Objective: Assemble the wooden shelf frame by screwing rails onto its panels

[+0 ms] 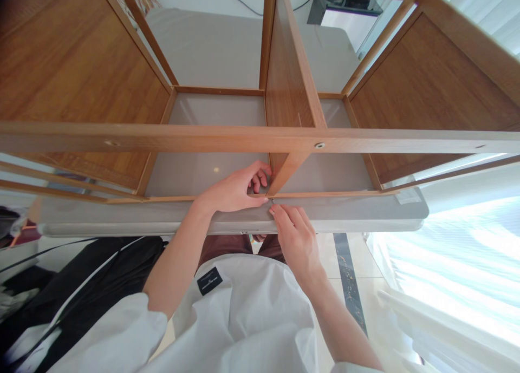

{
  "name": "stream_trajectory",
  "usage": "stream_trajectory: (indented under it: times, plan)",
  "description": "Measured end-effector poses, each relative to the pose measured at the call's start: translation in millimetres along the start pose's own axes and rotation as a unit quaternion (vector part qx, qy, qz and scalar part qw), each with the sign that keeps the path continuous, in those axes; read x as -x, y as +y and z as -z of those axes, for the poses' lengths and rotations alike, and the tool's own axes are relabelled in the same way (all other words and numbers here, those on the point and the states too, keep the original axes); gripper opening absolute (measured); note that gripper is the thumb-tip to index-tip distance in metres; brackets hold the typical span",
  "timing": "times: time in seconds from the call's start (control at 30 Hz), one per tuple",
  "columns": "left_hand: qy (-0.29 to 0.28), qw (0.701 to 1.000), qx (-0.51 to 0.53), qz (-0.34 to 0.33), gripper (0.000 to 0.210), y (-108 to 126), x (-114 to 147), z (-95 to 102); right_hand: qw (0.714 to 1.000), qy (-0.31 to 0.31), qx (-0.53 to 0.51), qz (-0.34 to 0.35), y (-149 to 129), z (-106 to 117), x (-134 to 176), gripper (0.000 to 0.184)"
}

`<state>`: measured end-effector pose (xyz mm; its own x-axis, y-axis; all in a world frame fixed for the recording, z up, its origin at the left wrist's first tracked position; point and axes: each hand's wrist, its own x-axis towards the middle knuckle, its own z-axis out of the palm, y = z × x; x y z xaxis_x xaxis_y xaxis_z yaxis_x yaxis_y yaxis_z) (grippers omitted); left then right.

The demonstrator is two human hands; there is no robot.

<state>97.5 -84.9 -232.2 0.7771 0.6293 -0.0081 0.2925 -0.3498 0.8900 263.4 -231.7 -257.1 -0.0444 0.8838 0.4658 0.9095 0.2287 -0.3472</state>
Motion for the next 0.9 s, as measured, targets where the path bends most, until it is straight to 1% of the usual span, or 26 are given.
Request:
stream_trajectory:
  times: [0.17, 0.4, 0.6, 0.8, 0.9]
  plan:
    - [-0.002, 1.0, 0.002, 0.006, 0.043, -1, 0, 0.0, 0.999, -0.022, 0.025, 0.002, 3, -3, 3, 0.031]
    - [0.0, 1.0, 0.006, -0.002, 0.044, -4, 0, -1.2, 0.997, -0.025, 0.061, 0.027, 5, -6, 5, 0.042]
    - [0.002, 1.0, 0.007, -0.005, 0.043, -4, 0, -0.9, 0.997, -0.002, 0.072, 0.039, 9, -13, 10, 0.045]
    - [0.0, 1.0, 0.004, 0.0, 0.042, -2, 0, 0.0, 0.997, 0.03, 0.052, 0.054, 14, -18, 12, 0.056]
    - [0.003, 1.0, 0.007, -0.001, 0.043, -3, 0, -0.4, 0.996, 0.035, 0.056, 0.056, 15, -20, 11, 0.054]
